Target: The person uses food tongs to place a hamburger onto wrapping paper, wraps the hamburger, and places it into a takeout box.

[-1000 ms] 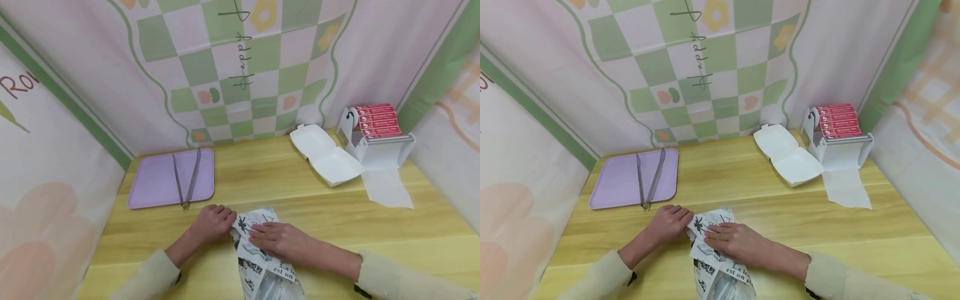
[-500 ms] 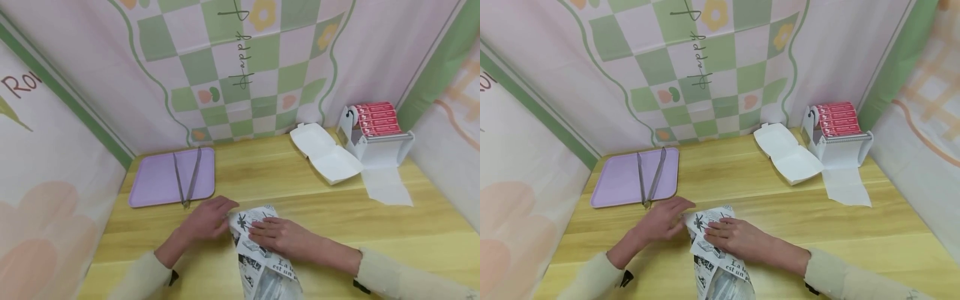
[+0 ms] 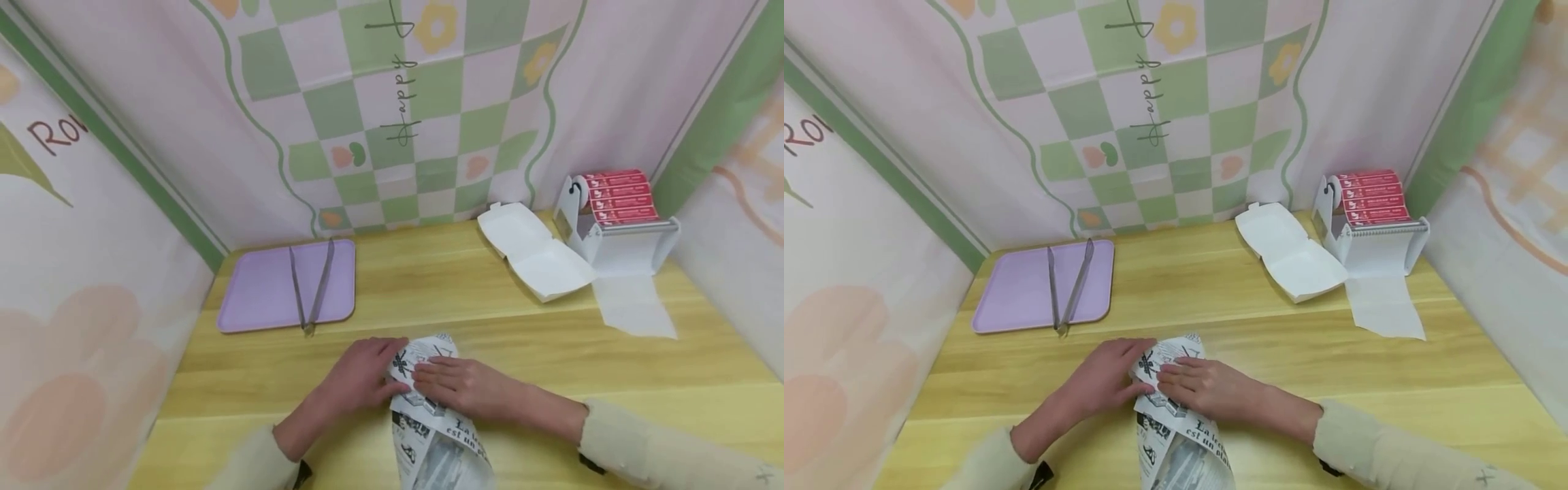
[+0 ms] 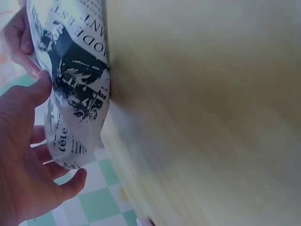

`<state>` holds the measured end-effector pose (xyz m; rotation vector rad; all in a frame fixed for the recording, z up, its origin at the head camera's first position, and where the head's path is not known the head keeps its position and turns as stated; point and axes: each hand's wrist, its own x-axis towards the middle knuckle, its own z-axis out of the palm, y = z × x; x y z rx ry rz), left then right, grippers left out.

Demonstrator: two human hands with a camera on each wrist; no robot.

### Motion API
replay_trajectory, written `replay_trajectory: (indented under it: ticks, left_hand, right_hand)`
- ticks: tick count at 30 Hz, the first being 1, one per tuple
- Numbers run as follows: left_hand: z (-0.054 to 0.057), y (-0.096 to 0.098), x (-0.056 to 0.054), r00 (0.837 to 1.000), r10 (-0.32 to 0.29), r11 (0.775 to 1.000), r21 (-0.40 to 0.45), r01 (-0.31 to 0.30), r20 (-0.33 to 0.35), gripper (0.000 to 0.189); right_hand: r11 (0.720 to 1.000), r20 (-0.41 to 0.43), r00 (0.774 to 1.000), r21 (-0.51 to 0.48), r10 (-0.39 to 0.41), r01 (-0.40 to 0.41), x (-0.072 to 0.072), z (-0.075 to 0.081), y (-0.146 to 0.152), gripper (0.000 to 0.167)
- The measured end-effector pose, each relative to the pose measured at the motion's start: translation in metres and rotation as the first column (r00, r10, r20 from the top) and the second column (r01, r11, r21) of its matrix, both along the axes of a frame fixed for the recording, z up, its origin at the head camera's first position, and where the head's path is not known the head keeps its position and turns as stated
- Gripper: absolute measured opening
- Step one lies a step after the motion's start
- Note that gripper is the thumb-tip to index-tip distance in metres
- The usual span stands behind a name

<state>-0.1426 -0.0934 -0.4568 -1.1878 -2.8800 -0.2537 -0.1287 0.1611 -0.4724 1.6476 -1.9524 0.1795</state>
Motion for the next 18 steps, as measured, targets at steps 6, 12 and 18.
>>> replay_trajectory:
  ticks: [6, 12, 18]
  left_hand:
    - [-0.004, -0.007, 0.006, 0.999, -0.030, 0.999, -0.041, 0.029, -0.029, 0.079]
    - [-0.013, -0.015, 0.010, 0.996, -0.039, 0.991, 0.123, 0.049, -0.080, 0.061]
    - [-0.018, -0.011, 0.013, 0.963, -0.033, 0.982, 0.172, 0.081, -0.269, 0.048]
  right_hand:
    - [0.999, -0.023, 0.999, 0.014, 0.032, -0.031, 0.001, -0.004, 0.001, 0.043]
    - [0.998, 0.069, 0.997, 0.038, 0.040, -0.043, 0.004, -0.006, 0.003, 0.036]
    - [0.991, 0.199, 0.976, 0.122, -0.085, 0.061, 0.008, -0.004, 0.005, 0.077]
